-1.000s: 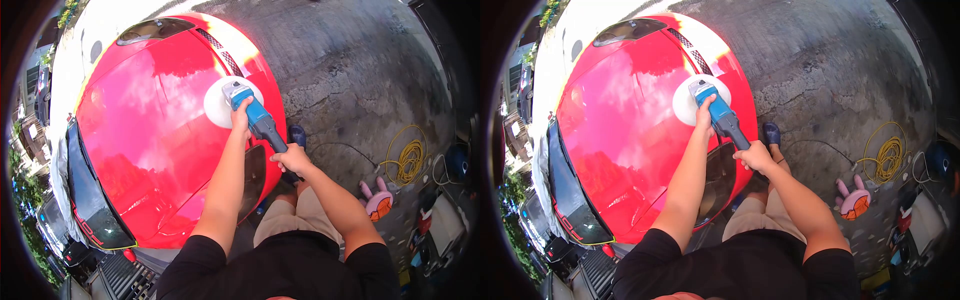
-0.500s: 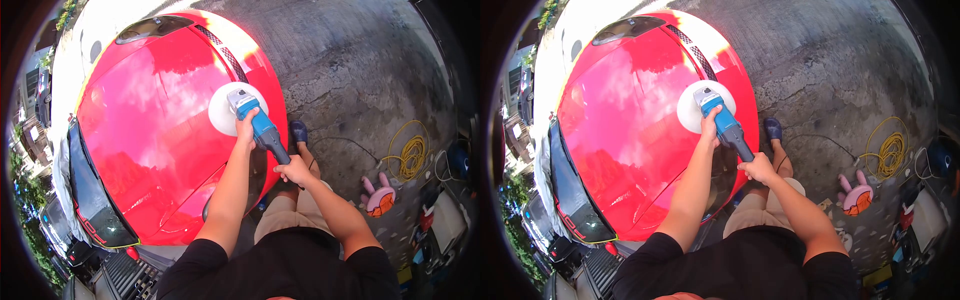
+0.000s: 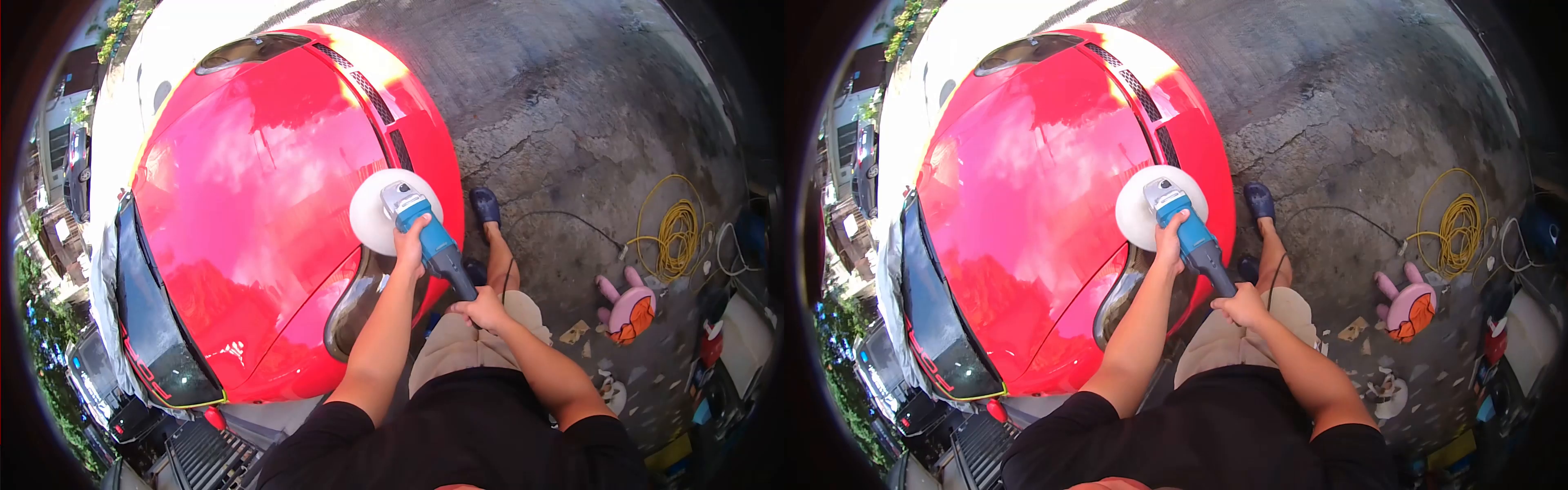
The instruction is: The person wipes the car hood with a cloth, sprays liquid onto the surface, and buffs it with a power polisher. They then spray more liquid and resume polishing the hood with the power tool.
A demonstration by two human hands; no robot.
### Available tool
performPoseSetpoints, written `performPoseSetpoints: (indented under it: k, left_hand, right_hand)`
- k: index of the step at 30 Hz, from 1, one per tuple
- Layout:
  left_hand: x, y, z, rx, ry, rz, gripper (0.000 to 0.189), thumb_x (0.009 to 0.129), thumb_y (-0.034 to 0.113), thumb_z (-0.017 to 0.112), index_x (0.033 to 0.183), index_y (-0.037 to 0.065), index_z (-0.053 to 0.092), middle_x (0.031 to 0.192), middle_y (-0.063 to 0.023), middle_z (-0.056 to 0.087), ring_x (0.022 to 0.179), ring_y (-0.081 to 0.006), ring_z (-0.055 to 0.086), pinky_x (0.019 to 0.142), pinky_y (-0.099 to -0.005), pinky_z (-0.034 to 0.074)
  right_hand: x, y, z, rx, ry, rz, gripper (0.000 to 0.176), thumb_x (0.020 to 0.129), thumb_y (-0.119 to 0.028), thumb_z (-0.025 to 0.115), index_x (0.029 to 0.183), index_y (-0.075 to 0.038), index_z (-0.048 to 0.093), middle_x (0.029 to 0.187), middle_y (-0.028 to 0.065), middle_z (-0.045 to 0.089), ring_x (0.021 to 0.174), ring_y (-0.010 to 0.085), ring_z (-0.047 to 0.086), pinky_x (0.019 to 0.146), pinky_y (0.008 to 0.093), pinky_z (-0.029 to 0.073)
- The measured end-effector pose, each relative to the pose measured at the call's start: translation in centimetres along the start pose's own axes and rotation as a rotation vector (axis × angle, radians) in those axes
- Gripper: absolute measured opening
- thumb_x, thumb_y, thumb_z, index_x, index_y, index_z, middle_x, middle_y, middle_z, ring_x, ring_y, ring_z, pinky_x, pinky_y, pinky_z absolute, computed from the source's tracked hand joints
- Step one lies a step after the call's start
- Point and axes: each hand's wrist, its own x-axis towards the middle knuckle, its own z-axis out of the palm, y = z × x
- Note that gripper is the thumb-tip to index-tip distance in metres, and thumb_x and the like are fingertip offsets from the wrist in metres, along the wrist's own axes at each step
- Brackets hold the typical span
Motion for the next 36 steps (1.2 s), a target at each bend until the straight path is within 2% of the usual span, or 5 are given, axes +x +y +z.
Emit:
performPoseSetpoints:
  k: [16,19,22,28,36]
  left_hand:
    - [-7.0,-2.3,-4.5,0.121,0.118,0.090,0.078,0.081,0.018,0.093,0.138,-0.002,0.044,0.119,-0.0185,0.065,0.099,-0.0272,0.072,0.083,-0.0421,0.064]
    - [-6.5,-2.0,-6.5,0.170,0.170,0.133,0.080,0.081,0.019,0.093,0.139,-0.002,0.043,0.120,-0.0186,0.064,0.101,-0.0271,0.071,0.086,-0.0414,0.063]
    - [-5.9,-1.0,-6.4,0.232,0.183,0.178,0.080,0.081,0.019,0.093,0.139,-0.001,0.042,0.119,-0.0183,0.064,0.101,-0.0266,0.071,0.085,-0.0412,0.063]
    - [-3.9,-0.9,-5.1,0.462,0.179,0.233,0.087,0.075,0.025,0.097,0.136,-0.003,0.043,0.123,-0.0218,0.065,0.106,-0.0294,0.069,0.092,-0.0420,0.060]
    - [-5.5,-1.1,-6.0,0.595,0.279,0.219,0.089,0.074,0.031,0.098,0.136,-0.001,0.043,0.122,-0.0230,0.067,0.107,-0.0317,0.071,0.094,-0.0442,0.059]
  right_hand:
    - [0.3,11.7,4.6,0.108,-0.127,-0.138,0.032,0.084,-0.019,0.086,0.099,0.002,0.070,0.068,0.0071,0.068,0.059,0.0193,0.069,0.056,0.0352,0.054]
    - [2.5,11.2,5.3,-0.202,-0.272,-0.205,0.036,0.089,-0.021,0.087,0.110,0.003,0.069,0.085,0.0067,0.072,0.069,0.0182,0.071,0.063,0.0355,0.056]
    - [3.8,7.8,5.8,-0.127,-0.234,-0.429,0.050,0.088,-0.030,0.091,0.118,0.002,0.066,0.097,0.0086,0.073,0.073,0.0191,0.071,0.065,0.0377,0.056]
    - [5.5,2.3,7.9,0.259,-0.155,-0.166,0.079,0.078,-0.019,0.099,0.136,-0.003,0.048,0.088,0.0055,0.068,0.059,0.0135,0.065,0.053,0.0310,0.053]
    - [6.6,4.3,9.5,0.349,-0.237,-0.177,0.071,0.078,-0.012,0.097,0.129,-0.005,0.049,0.085,0.0041,0.066,0.055,0.0140,0.063,0.050,0.0318,0.051]
